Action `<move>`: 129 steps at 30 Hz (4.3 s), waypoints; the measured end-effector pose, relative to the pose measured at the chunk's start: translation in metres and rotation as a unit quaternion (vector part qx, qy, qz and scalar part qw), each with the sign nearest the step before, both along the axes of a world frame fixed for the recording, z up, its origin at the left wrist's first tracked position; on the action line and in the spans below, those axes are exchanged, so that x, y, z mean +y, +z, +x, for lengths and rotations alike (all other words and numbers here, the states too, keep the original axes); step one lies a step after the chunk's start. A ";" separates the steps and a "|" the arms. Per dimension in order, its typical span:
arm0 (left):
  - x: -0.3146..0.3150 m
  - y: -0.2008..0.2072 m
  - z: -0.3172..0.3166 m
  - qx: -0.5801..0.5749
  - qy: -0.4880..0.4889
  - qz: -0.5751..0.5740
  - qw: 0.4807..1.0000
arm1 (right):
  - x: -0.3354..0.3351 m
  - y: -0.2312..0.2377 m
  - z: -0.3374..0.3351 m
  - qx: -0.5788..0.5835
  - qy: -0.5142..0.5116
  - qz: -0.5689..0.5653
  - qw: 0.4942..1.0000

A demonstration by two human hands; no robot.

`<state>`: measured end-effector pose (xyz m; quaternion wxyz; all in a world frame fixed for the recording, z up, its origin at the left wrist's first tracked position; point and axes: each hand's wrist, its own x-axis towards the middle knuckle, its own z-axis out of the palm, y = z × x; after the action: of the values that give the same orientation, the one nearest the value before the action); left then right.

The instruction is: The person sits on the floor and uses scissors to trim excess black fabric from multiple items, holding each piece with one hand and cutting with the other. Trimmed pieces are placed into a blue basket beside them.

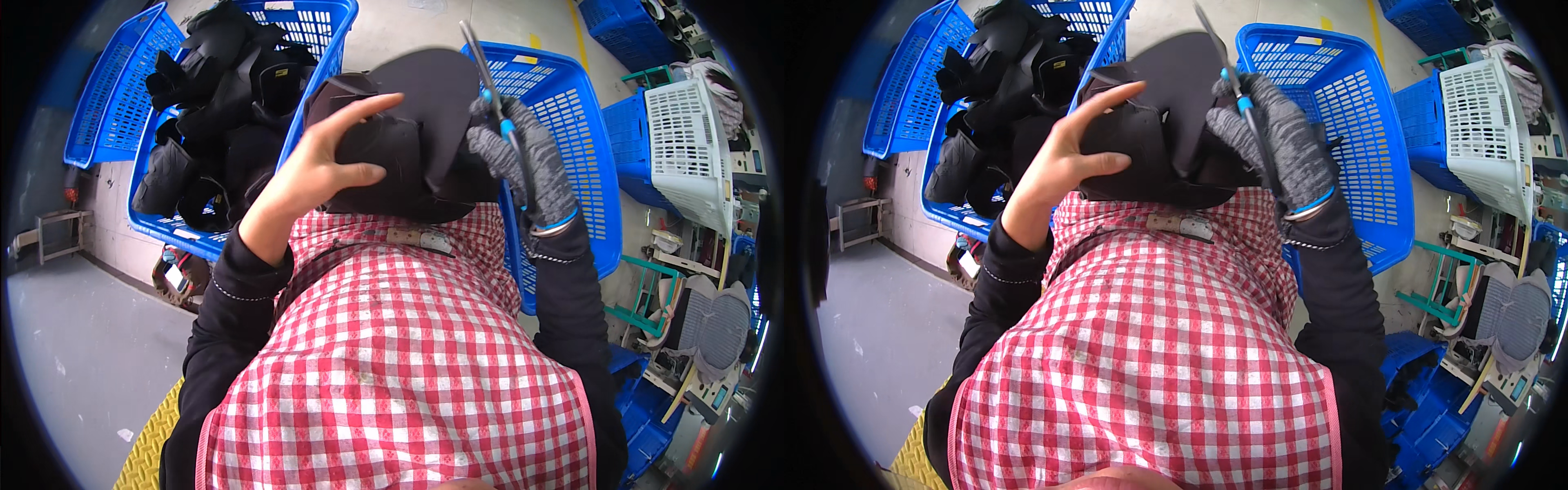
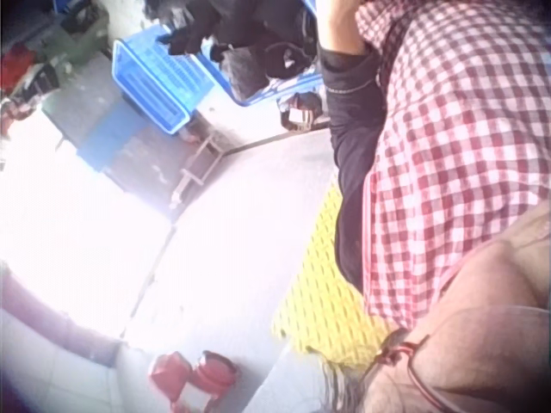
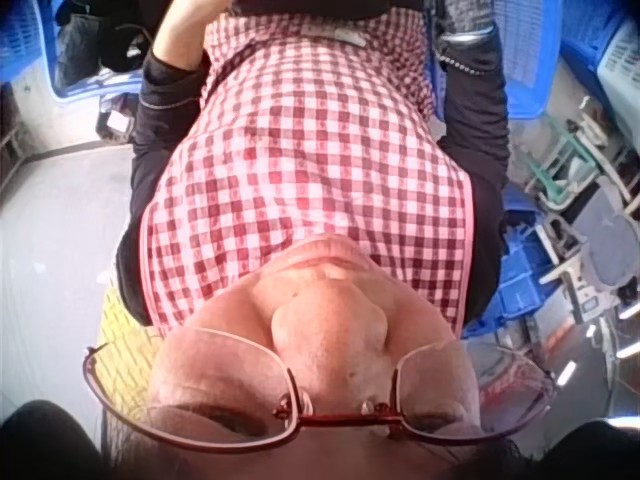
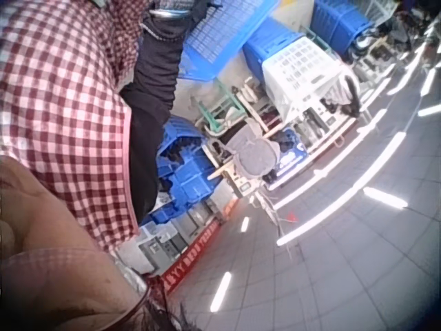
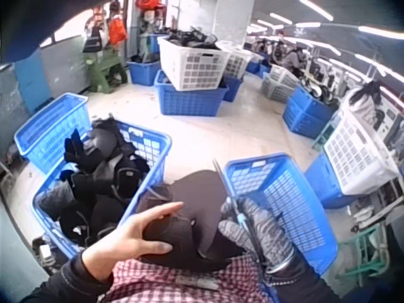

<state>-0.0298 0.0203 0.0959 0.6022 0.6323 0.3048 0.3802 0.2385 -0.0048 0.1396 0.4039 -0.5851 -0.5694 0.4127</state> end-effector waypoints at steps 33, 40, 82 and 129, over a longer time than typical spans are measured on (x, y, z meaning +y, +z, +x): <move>-0.004 -0.036 0.037 -0.085 0.062 -0.283 0.953 | -0.082 -0.089 -0.010 0.476 0.029 -0.257 0.841; -0.006 -0.038 0.040 -0.095 0.066 -0.298 0.947 | -0.088 -0.091 -0.018 0.345 0.009 -0.188 0.920; -0.008 -0.030 0.042 0.055 -0.047 -0.118 0.990 | -0.001 -0.001 0.085 -0.188 0.408 -0.158 0.879; -0.021 -0.059 0.048 -0.090 0.068 0.069 0.991 | 0.025 0.018 0.075 -0.317 0.437 -0.080 0.838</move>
<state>0.0178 -0.0010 0.0366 0.5548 0.6135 0.2642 0.4960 0.3139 0.0206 0.1573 -0.0693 -0.4050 -0.8277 0.3823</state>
